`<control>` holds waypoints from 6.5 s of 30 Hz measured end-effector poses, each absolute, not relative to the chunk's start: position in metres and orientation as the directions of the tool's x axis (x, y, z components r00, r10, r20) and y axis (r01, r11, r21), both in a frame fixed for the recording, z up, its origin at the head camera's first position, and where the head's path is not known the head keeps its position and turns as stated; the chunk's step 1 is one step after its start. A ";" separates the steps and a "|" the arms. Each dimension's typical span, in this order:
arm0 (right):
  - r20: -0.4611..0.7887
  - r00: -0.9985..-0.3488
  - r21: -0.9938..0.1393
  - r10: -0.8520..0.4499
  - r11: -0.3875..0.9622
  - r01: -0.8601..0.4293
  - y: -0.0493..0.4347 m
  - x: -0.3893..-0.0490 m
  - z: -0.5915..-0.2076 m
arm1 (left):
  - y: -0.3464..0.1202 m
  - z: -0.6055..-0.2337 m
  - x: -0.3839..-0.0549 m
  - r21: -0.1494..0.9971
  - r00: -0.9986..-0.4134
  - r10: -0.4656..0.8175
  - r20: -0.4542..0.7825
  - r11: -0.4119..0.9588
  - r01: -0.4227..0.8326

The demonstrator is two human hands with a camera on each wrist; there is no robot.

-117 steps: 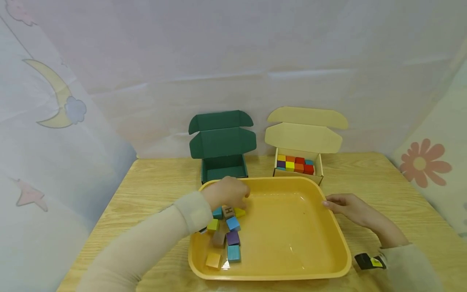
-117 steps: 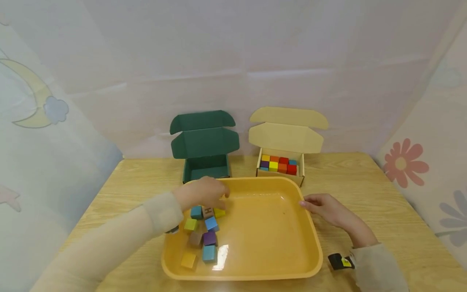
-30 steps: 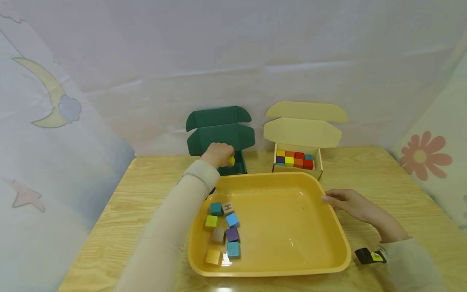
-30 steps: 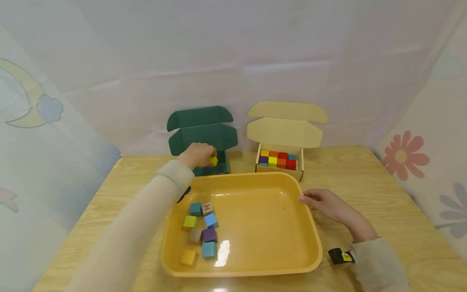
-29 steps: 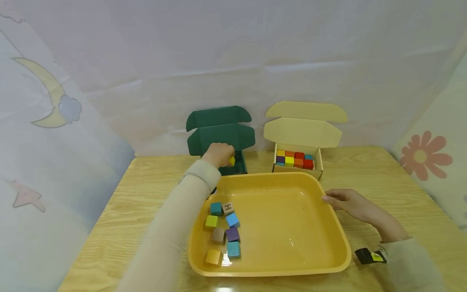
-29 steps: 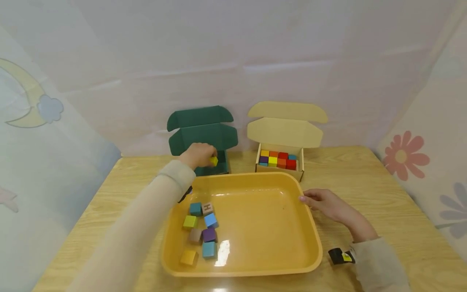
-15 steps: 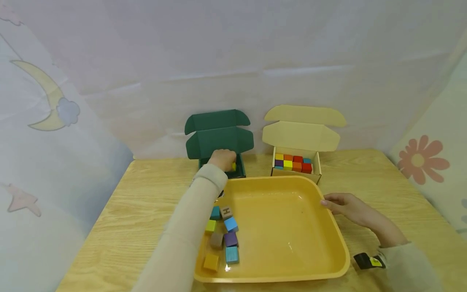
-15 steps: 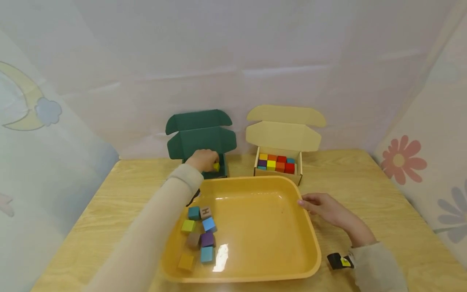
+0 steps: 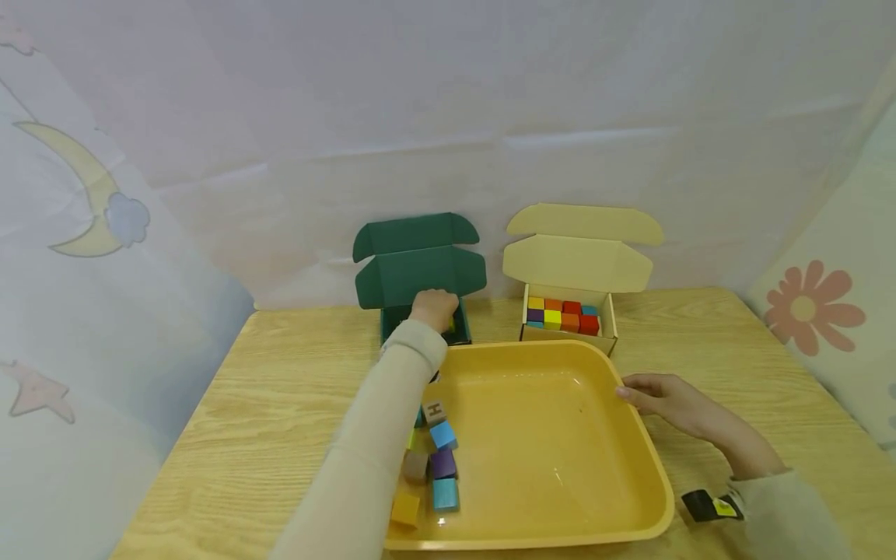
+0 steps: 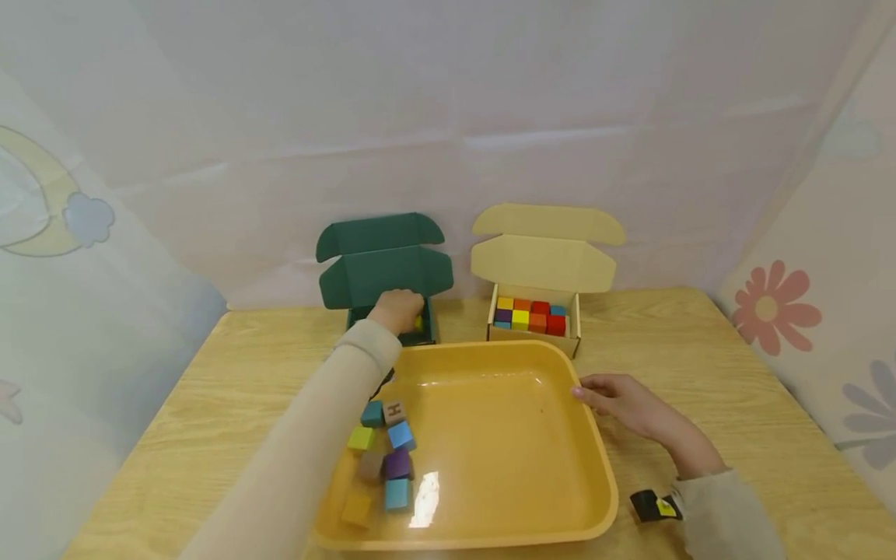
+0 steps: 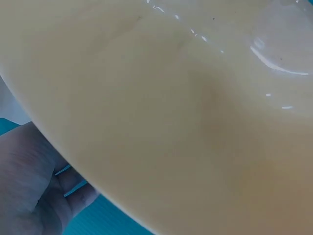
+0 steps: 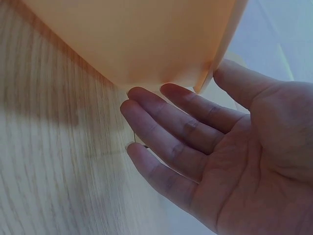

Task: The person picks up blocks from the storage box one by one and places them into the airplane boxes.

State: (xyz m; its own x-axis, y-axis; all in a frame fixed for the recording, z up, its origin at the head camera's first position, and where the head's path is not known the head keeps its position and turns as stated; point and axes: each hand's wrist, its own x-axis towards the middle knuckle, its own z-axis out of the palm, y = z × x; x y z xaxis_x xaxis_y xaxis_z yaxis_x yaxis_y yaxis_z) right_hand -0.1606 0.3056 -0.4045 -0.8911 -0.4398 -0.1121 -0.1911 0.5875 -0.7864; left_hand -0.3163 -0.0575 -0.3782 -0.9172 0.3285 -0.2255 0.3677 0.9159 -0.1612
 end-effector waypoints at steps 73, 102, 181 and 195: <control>-0.091 -0.892 -0.795 -0.443 0.572 -0.203 0.310 -0.164 -0.406 | -0.060 -0.309 -0.237 0.152 -0.568 0.808 -0.153 0.588 0.795; -0.085 -0.897 -0.789 -0.433 0.580 -0.205 0.309 -0.160 -0.405 | -0.089 -0.352 -0.200 0.001 -0.493 0.784 -0.377 0.532 0.847; -0.087 -0.898 -0.770 -0.432 0.601 -0.215 0.307 -0.159 -0.401 | -0.106 -0.334 -0.209 0.139 -0.536 0.832 -0.145 0.553 0.821; -0.089 -0.896 -0.770 -0.435 0.601 -0.215 0.306 -0.159 -0.401 | -0.110 -0.322 -0.237 0.172 -0.630 0.766 -0.125 0.643 0.747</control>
State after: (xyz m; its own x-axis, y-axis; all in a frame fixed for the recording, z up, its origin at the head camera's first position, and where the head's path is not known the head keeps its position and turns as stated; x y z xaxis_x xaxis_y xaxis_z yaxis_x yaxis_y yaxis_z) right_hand -0.1586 0.3059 -0.4014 -0.8962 -0.4347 -0.0890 -0.2150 0.6010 -0.7698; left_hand -0.2370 -0.1099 -0.3220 -0.6305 0.7660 -0.1254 0.7467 0.6427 0.1717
